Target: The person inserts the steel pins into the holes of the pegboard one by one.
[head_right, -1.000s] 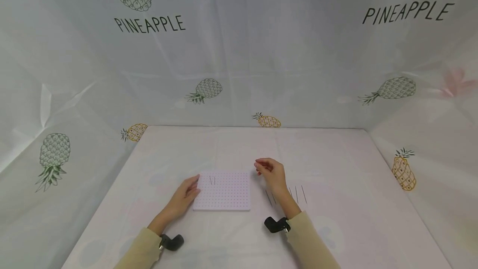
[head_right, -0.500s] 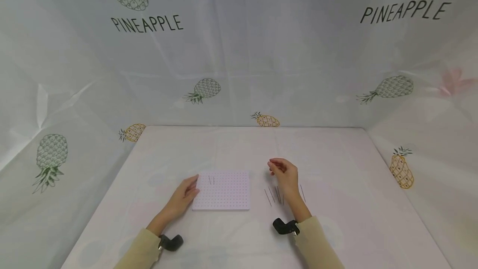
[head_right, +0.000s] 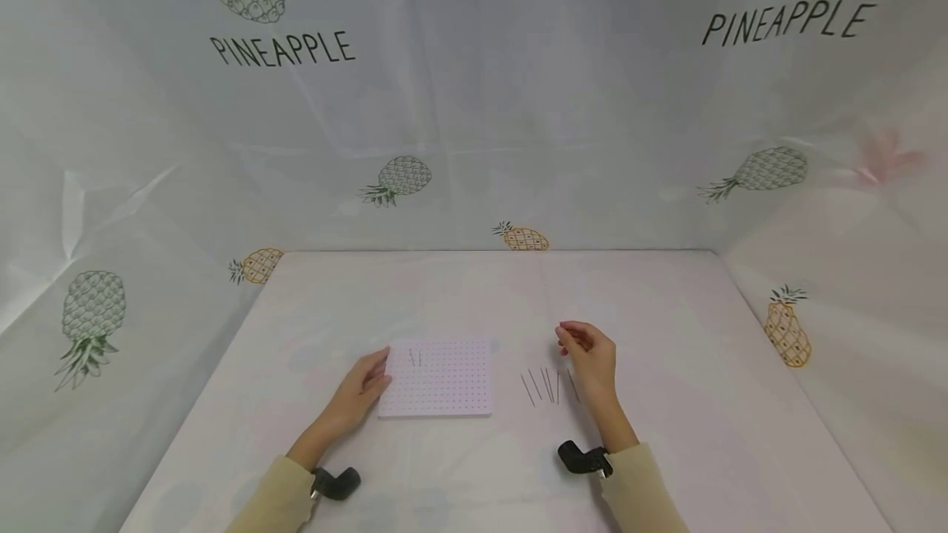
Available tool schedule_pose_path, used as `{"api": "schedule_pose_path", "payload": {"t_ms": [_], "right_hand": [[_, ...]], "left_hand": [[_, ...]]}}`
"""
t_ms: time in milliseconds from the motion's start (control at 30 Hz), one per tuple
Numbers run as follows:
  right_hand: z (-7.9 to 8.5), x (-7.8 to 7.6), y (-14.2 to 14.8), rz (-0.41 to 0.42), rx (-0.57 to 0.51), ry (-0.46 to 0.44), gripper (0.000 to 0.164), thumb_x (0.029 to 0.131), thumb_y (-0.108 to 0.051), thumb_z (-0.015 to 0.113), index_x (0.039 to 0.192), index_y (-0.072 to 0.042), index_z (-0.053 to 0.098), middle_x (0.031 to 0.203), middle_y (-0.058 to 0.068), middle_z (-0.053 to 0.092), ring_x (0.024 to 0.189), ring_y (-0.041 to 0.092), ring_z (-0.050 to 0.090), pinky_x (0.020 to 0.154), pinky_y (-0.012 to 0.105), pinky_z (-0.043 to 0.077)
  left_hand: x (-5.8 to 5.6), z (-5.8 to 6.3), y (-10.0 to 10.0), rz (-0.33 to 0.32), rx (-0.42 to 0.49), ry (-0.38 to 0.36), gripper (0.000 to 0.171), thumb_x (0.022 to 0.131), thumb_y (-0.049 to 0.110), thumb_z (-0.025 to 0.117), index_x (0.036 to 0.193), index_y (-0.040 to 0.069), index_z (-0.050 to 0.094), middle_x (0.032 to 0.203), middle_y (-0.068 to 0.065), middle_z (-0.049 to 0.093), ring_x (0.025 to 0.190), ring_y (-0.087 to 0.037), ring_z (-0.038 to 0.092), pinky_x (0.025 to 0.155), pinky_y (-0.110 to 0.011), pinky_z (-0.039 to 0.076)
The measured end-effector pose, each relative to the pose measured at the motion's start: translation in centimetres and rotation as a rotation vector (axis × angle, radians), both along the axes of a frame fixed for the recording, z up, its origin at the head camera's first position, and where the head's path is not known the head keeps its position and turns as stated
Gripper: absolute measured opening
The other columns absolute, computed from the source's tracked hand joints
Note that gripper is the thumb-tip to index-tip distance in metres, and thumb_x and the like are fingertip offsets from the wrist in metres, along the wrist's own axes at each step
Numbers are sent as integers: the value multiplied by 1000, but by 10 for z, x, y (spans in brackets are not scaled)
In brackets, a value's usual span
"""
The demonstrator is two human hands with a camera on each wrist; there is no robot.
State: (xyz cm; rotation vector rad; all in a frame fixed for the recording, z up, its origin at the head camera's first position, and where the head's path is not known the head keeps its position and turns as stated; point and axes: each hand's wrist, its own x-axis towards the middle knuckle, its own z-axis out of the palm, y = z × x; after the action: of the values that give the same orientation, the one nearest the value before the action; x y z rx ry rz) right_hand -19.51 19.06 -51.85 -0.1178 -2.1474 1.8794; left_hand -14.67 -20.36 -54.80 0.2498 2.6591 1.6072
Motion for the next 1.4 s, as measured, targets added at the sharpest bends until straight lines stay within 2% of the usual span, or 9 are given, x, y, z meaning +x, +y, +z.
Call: {"api": "schedule_pose_path", "payload": {"t_ms": [133, 300, 400, 600, 767, 900, 1067, 1233, 1400], "right_hand": [[7, 8, 6, -15, -14, -31, 24, 92, -7, 72, 108, 11, 69, 89, 19, 72, 70, 27, 68, 63, 26, 59], [27, 23, 9, -49, 23, -58, 20, 92, -1, 70, 106, 14, 69, 80, 7, 71, 67, 25, 67, 61, 26, 58], [29, 27, 14, -72, 45, -74, 20, 92, -1, 70, 105, 13, 69, 80, 6, 70, 68, 23, 67, 60, 25, 58], [2, 22, 35, -131, 65, -72, 23, 93, -6, 71, 107, 11, 70, 88, 19, 72, 67, 17, 66, 58, 20, 56], [-8, 24, 42, -181, 111, -52, 21, 92, -7, 73, 102, 10, 71, 78, 18, 70, 59, 10, 62, 49, 16, 48], [-13, 30, 44, -214, 163, -76, 21, 92, -12, 73, 101, 7, 72, 74, 13, 68, 57, 8, 58, 45, 16, 42], [-21, 39, 44, -258, 218, -108, 24, 93, -17, 74, 103, 4, 73, 81, 9, 66, 62, 6, 56, 49, 14, 44], [-29, 46, 43, -304, 309, -87, 21, 91, -15, 75, 102, 3, 74, 91, 12, 67, 73, 5, 54, 60, 9, 44], [-37, 49, 42, -324, 376, -62, 17, 90, -11, 75, 99, 4, 74, 87, 13, 65, 71, 8, 51, 59, 10, 40]], "left_hand": [[0, -2, -1, -1, 0, 4, 54, 102, 8, 57, 151, -3, 37, 143, -23, 41, 131, -39, 46, 109, -45, 40], [0, -1, 0, -3, -2, 10, 54, 102, 9, 57, 150, -2, 38, 144, -23, 41, 131, -38, 46, 109, -44, 40], [0, -1, 0, 0, -4, 15, 54, 102, 9, 58, 150, -3, 38, 144, -22, 42, 131, -38, 47, 109, -44, 40], [1, 2, 1, 4, 4, 16, 53, 101, 7, 58, 150, -4, 39, 143, -23, 43, 130, -38, 48, 108, -45, 41], [0, 3, 1, 15, -4, 3, 53, 102, 9, 57, 151, -2, 38, 145, -22, 42, 131, -35, 47, 109, -42, 41], [0, 3, 1, 16, -14, 7, 54, 102, 10, 57, 151, -1, 38, 145, -22, 42, 131, -35, 47, 109, -43, 41], [2, 5, 2, 14, -1, 4, 54, 102, 9, 57, 151, -2, 38, 146, -22, 41, 131, -36, 47, 109, -45, 41], [2, 6, 3, 11, 24, -4, 54, 102, 9, 57, 151, -2, 38, 146, -22, 40, 131, -37, 46, 109, -47, 40], [3, 4, 3, 8, 10, -13, 54, 102, 9, 57, 151, -2, 37, 146, -22, 40, 132, -37, 46, 109, -46, 40]]}}
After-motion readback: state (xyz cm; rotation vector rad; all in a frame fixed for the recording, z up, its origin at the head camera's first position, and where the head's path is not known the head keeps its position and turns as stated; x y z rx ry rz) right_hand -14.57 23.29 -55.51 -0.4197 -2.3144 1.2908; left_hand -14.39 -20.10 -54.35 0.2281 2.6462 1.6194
